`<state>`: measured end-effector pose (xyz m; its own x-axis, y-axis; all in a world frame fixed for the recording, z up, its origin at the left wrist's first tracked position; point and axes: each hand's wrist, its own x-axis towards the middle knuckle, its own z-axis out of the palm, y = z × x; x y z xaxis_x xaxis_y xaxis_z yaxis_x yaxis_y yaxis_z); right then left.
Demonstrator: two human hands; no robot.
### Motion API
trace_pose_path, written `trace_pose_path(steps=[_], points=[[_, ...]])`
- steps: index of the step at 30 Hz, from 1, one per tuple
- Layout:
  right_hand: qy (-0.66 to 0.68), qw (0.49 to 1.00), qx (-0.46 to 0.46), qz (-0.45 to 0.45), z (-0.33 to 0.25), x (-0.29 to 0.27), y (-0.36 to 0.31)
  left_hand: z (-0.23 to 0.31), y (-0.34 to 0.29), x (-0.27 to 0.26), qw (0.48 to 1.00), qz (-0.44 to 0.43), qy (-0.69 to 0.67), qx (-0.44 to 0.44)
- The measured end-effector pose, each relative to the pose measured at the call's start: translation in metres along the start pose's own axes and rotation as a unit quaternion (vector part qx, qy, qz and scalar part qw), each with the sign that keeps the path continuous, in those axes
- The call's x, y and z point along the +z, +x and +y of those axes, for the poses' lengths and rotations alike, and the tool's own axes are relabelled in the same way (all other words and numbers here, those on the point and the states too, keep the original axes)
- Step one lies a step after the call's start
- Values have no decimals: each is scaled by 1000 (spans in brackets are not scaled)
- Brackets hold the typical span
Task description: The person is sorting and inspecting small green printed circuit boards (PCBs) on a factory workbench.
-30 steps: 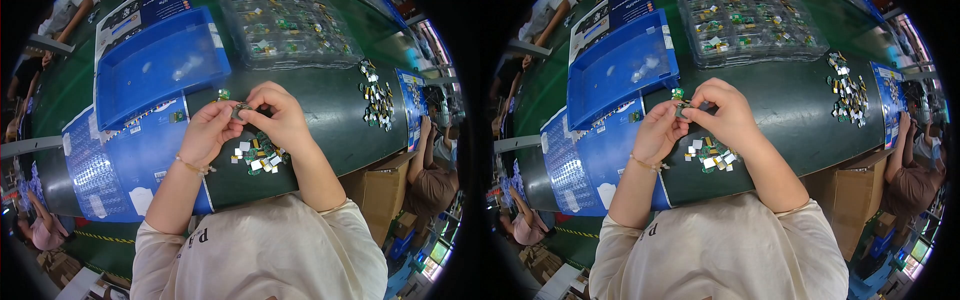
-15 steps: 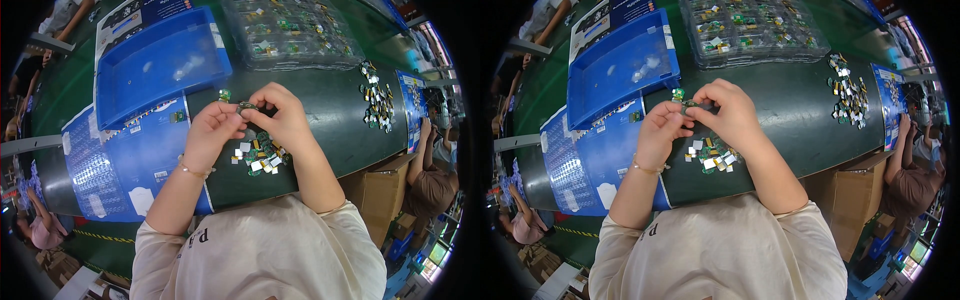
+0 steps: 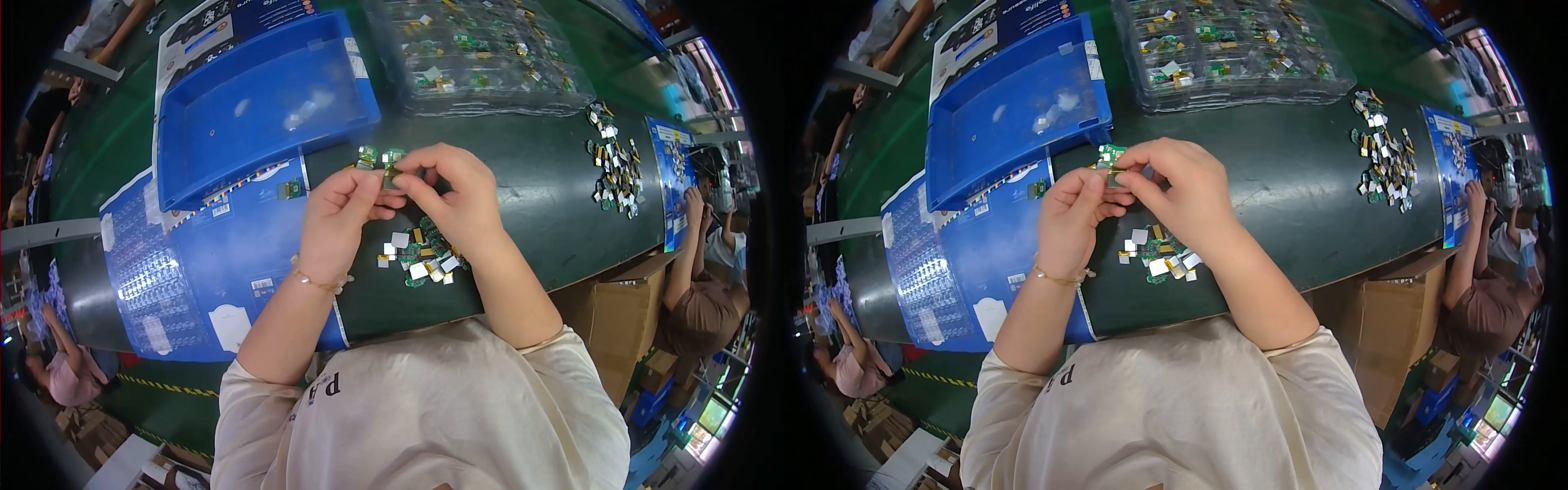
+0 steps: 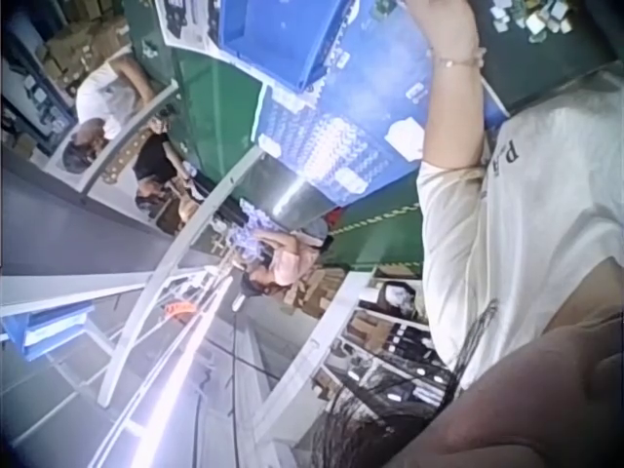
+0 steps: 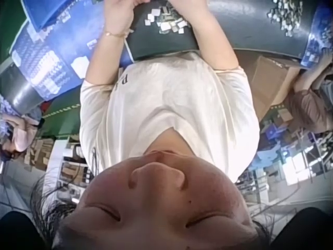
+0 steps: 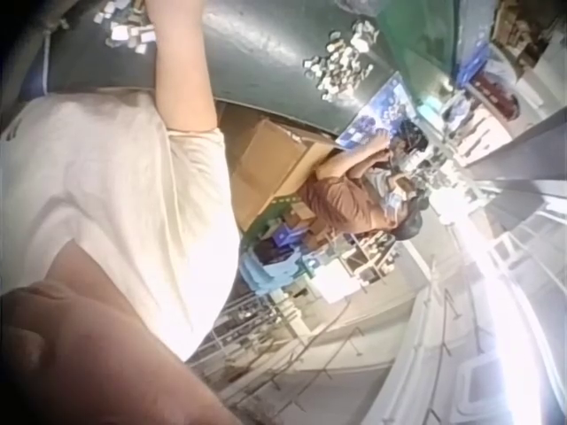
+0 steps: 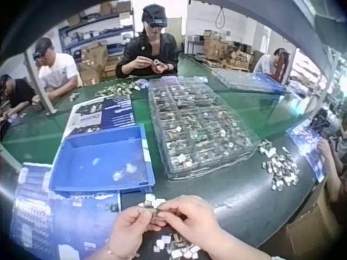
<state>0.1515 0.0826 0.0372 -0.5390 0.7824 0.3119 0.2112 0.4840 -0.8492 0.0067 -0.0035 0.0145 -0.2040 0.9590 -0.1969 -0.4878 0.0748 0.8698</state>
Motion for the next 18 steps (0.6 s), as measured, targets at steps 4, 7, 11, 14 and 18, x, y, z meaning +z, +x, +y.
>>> trace_pose_path(steps=[4,7,11,14,18], points=[[-47,994,-94,32,1,0,2,-3,1,-2,1000,-5,-28,8],[-77,988,-123,53,3,0,4,-1,0,1,998,33,-46,10],[-96,987,-117,49,3,-2,4,-2,1,-2,999,27,-40,16],[-97,987,-114,51,3,-2,4,-2,1,-2,999,26,-28,24],[-116,985,-120,51,3,-3,4,-5,1,-3,999,34,7,36]])
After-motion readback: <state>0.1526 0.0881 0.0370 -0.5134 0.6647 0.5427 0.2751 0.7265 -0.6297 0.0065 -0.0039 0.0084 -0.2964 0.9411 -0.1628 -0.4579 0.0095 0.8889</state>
